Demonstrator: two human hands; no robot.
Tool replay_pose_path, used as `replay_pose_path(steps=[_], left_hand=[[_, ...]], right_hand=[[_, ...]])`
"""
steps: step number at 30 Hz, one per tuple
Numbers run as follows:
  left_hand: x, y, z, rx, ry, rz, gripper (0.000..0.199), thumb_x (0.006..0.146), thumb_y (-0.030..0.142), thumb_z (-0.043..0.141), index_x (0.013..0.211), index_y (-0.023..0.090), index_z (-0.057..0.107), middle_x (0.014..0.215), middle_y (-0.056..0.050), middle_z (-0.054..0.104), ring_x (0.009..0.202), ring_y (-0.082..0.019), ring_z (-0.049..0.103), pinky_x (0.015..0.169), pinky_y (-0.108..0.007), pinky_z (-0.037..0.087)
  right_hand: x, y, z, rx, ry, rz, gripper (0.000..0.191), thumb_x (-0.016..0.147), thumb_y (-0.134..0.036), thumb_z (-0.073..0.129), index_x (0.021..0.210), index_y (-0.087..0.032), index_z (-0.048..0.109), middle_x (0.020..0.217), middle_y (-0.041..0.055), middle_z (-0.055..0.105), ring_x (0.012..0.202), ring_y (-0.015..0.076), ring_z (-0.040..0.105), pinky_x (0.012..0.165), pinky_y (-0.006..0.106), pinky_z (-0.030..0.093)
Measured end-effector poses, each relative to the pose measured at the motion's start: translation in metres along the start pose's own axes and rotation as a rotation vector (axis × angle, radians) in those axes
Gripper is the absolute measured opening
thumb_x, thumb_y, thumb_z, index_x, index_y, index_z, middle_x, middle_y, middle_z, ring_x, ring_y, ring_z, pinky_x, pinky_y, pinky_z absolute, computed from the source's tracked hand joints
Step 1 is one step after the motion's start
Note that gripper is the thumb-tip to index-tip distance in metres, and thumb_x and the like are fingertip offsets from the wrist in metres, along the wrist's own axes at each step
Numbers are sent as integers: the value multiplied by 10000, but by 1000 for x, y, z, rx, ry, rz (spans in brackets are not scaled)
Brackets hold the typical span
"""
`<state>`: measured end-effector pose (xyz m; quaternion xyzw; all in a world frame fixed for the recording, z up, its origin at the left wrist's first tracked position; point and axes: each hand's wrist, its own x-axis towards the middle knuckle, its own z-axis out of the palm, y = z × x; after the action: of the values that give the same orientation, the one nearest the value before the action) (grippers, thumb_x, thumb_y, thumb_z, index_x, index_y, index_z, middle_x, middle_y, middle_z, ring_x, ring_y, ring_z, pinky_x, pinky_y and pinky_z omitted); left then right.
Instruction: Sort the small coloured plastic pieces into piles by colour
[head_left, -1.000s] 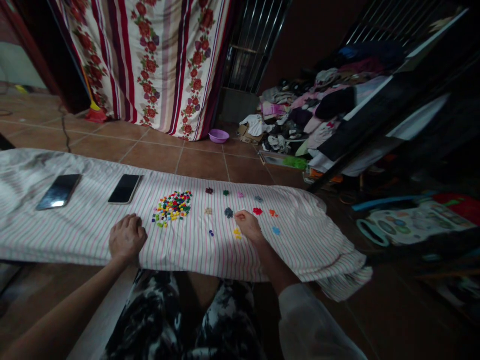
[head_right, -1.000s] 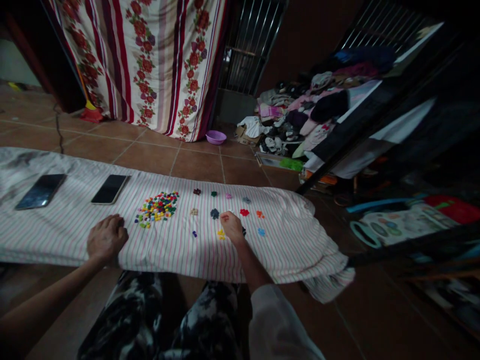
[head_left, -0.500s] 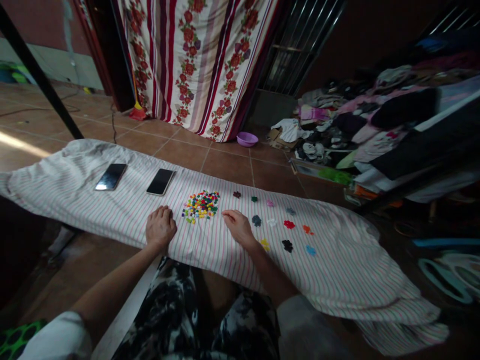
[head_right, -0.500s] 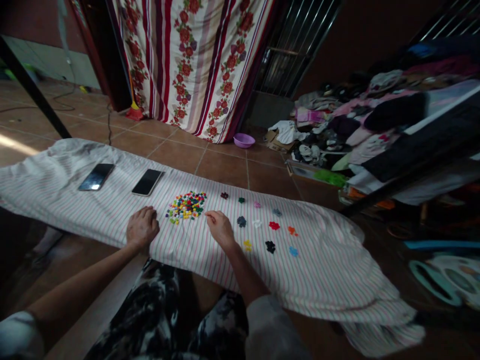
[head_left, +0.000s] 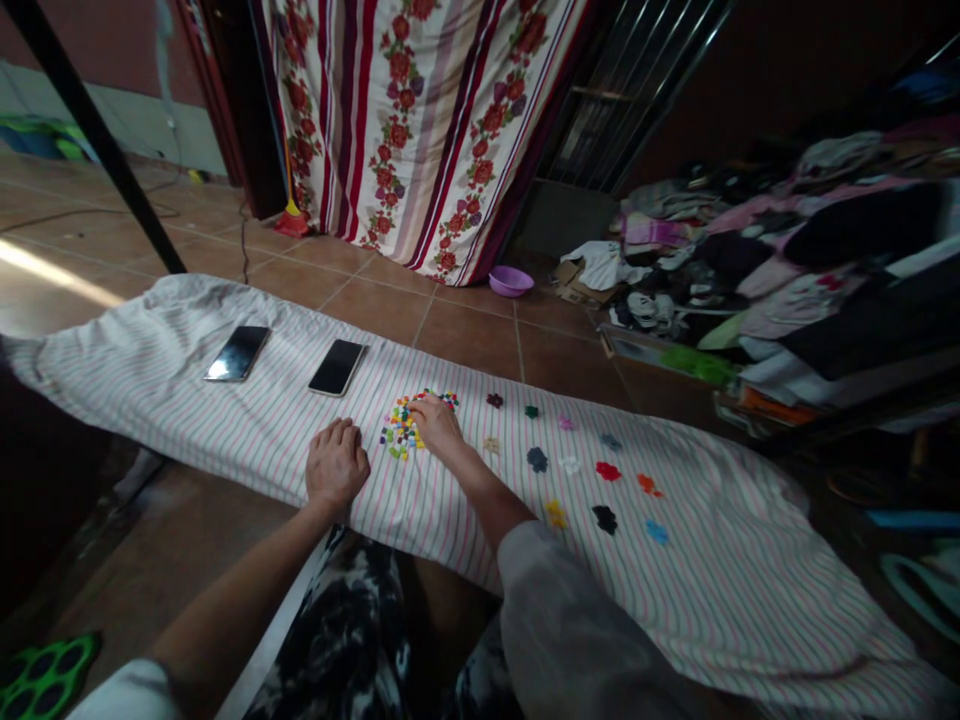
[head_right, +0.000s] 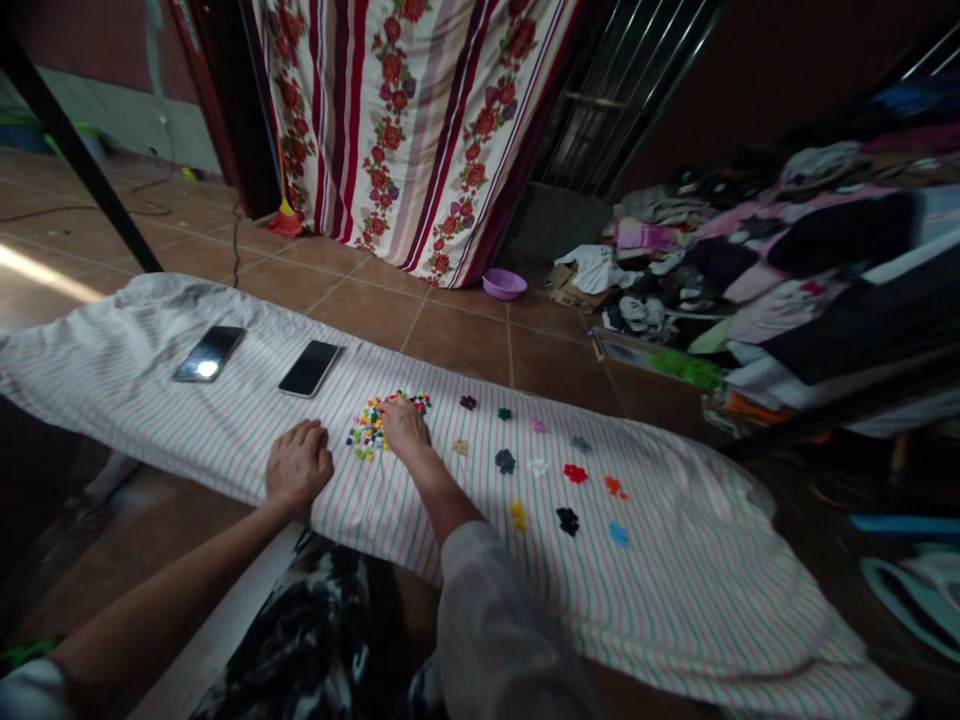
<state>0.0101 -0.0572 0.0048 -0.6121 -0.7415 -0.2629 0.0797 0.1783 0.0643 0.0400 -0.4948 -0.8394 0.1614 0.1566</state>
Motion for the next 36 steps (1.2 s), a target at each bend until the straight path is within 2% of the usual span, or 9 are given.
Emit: replay_pose_path(steps=[6, 12, 17, 21, 29, 32, 36], left_hand=[[1, 1, -2, -10, -8, 1, 273, 815, 185, 482, 1033, 169, 647, 1246, -134, 662, 1232, -292, 555, 1026, -453, 417], [0, 1, -2, -7, -8, -6, 277, 810, 190, 482, 1038, 181, 639, 1248, -127, 660, 1244, -290, 547, 1029, -450, 405], [1, 2, -3, 0, -23, -6, 269, 822, 196, 460, 1027, 164, 631, 1235, -136, 665, 1241, -287, 547, 1030, -441, 401], [1, 2, -3, 0, -11, -5, 264, 820, 201, 470, 1026, 166, 631, 1234, -132, 666, 1237, -288, 551, 1026, -441, 406], [1, 2, -4, -2, -2, -10, 267, 814, 185, 473, 1021, 178, 640, 1238, -126, 667, 1234, -287, 553, 1008, -446, 414], [1, 3, -5, 5, -5, -9, 264, 812, 183, 472, 1014, 178, 642, 1238, -124, 668, 1225, -283, 558, 1002, -440, 417], [1, 3, -6, -11, 2, -17, 260, 804, 186, 479, 1009, 191, 639, 1225, -116, 672, 1221, -280, 558, 1000, -440, 412]], right_hand=[[16, -7, 3, -40, -43, -42, 360, 907, -97, 471, 1087, -228, 754, 1095, 86, 709, 1076, 222, 564, 953, 311, 410], [23, -7, 1, -56, -47, 10, 261, 889, -157, 544, 992, -245, 767, 1009, 78, 713, 1027, 225, 568, 910, 309, 412], [27, -8, 0, -67, -67, 35, 247, 886, -172, 554, 956, -249, 778, 1000, 78, 708, 1014, 217, 582, 902, 296, 409], [25, -6, 1, -28, -36, 31, 244, 875, -164, 557, 969, -228, 773, 1009, 77, 715, 995, 206, 600, 905, 292, 420], [18, 1, 4, 196, 59, 58, 223, 836, -133, 567, 916, -234, 750, 954, 28, 753, 888, 170, 659, 821, 264, 478], [14, 4, 4, 261, 93, 69, 225, 825, -134, 569, 908, -244, 746, 981, 16, 756, 907, 168, 669, 851, 273, 489], [9, 7, 7, 512, 156, 202, 224, 797, -146, 550, 874, -254, 730, 909, -11, 749, 880, 166, 684, 849, 296, 520]])
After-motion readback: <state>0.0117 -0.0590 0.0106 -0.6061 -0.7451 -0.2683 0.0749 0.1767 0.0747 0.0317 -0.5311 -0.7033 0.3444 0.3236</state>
